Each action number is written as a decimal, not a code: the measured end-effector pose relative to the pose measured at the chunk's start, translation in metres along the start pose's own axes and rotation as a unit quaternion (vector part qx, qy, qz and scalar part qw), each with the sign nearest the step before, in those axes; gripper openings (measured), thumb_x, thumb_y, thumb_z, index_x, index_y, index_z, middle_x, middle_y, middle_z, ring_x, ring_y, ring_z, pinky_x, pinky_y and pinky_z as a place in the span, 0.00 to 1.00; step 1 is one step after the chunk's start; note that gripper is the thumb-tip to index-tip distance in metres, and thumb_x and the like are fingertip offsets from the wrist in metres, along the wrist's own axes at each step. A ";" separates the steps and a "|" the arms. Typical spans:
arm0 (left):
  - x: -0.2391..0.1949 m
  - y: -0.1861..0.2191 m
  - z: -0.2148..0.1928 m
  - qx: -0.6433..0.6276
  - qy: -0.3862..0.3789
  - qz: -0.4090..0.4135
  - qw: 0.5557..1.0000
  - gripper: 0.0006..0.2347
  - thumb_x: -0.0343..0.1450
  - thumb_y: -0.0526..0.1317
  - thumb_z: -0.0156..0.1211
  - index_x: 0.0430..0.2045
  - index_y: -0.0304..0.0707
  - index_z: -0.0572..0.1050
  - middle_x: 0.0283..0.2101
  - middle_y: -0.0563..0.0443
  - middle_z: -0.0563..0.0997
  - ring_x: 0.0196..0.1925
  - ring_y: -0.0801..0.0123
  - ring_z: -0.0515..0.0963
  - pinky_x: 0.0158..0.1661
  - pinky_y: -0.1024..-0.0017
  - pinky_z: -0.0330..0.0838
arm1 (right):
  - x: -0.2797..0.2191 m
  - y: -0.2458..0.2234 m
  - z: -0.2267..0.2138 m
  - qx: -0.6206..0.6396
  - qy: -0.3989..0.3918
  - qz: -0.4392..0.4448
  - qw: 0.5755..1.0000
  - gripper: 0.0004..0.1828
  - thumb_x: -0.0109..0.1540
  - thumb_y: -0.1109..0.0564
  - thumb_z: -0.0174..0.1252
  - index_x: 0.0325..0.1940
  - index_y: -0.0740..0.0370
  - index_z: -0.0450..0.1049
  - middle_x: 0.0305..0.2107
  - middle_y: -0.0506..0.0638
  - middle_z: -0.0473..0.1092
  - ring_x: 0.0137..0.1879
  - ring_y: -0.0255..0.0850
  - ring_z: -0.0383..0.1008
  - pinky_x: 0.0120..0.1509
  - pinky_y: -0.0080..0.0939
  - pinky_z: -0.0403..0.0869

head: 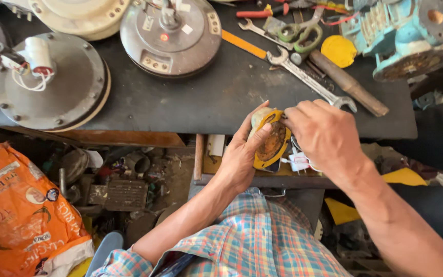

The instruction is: The person handles cash and a smartphone, then uses a wrench to tap a yellow circular electrical component. They scrape the component's surface with a small tool and apply liquid from a small bottle into its center. The person works at a cluttered workbench with various tools and motor parts.

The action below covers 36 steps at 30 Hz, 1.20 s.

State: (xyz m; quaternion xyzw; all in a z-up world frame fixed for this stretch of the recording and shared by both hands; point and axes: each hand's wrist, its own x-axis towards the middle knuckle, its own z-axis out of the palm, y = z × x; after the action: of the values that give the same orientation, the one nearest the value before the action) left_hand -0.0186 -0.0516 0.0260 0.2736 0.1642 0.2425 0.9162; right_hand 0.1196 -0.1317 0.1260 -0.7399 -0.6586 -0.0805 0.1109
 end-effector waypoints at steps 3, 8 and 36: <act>0.001 0.001 -0.001 0.016 -0.015 0.026 0.999 0.26 0.76 0.41 0.59 0.71 0.44 0.62 0.63 0.49 0.74 0.62 0.70 0.73 0.61 0.70 0.68 | 0.013 0.013 0.001 0.081 -0.077 0.074 0.991 0.14 0.61 0.49 0.62 0.36 0.62 0.80 0.27 0.56 0.76 0.35 0.56 0.76 0.38 0.53 0.73; -0.001 -0.004 -0.004 0.022 -0.015 0.013 1.000 0.26 0.76 0.41 0.59 0.71 0.45 0.61 0.62 0.49 0.73 0.62 0.70 0.73 0.61 0.69 0.69 | 0.014 0.028 0.019 0.132 -0.148 0.110 0.974 0.18 0.65 0.45 0.58 0.39 0.63 0.80 0.25 0.61 0.75 0.37 0.59 0.76 0.41 0.57 0.73; -0.010 -0.010 0.001 0.026 -0.003 0.003 1.000 0.26 0.75 0.41 0.60 0.71 0.47 0.62 0.59 0.50 0.75 0.59 0.70 0.74 0.58 0.70 0.71 | -0.005 0.007 -0.002 0.037 -0.037 0.025 0.998 0.12 0.58 0.52 0.62 0.37 0.65 0.76 0.26 0.55 0.75 0.33 0.52 0.78 0.35 0.50 0.74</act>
State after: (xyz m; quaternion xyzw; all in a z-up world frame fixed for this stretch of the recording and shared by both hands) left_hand -0.0229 -0.0643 0.0225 0.2982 0.1672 0.2398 0.9086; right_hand 0.1260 -0.1380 0.1264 -0.7540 -0.6460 -0.0255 0.1160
